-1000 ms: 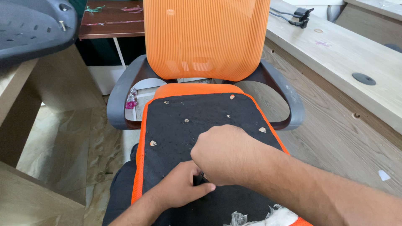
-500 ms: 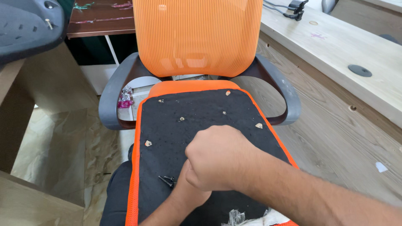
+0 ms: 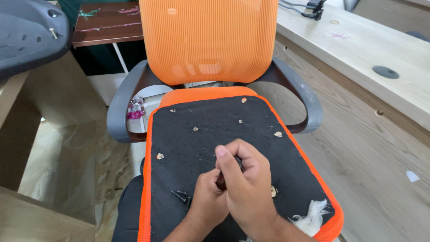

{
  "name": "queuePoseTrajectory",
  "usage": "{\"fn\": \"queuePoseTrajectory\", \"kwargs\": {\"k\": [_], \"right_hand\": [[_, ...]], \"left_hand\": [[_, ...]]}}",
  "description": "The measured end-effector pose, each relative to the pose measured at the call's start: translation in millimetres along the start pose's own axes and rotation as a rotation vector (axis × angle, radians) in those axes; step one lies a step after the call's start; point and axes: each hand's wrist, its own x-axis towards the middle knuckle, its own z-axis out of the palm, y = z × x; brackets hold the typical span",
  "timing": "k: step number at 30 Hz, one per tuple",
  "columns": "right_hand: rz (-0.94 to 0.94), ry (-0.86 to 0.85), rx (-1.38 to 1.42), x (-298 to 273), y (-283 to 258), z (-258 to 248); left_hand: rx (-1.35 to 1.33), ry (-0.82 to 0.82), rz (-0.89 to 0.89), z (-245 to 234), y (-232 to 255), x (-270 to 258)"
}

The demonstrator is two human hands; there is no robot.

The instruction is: The person uses a screwdriver to remove screws from the underside of an orange office chair seat. They unscrew multiple fasteners one by one and place them on the seat surface.

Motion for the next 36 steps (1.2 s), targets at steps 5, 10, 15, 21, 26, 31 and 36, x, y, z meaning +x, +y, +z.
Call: {"fn": "queuePoseTrajectory", "kwargs": {"k": [5, 10, 15, 21, 26, 31, 36], "right_hand": [[-0.184, -0.005, -0.114, 0.2, 26.3, 2.8], [-0.206, -0.095, -0.079, 1.5, 33.5, 3.9], [-0.039, -0.504, 0.09, 16.9, 28.2, -14.1], [-0.083, -0.559, 0.071, 23.4, 21.3, -9.1], [-0.055, -0.388, 0.096, 23.9, 17.9, -5.4], [-0.037, -0.537, 0.145, 31.4, 19.0, -16.9], [0.07, -0.619, 0.333, 38.0, 23.4, -26.7]], "left_hand": [[0.14, 0.013, 0.143, -2.4, -0.6, -3.2], [0.321, 0.132, 0.206, 2.0, -6.2, -8.0], [0.213, 0.406, 0.156, 22.1, -16.3, -14.6], [0.083, 0.31, 0.136, 13.4, -12.9, -13.8], [0.033, 0.112, 0.059, -8.5, -4.6, -7.5], [-0.181, -0.31, -0.169, -31.6, -6.3, 17.3], [-0.118, -0.352, -0.091, -22.8, -15.7, 14.7]]}}
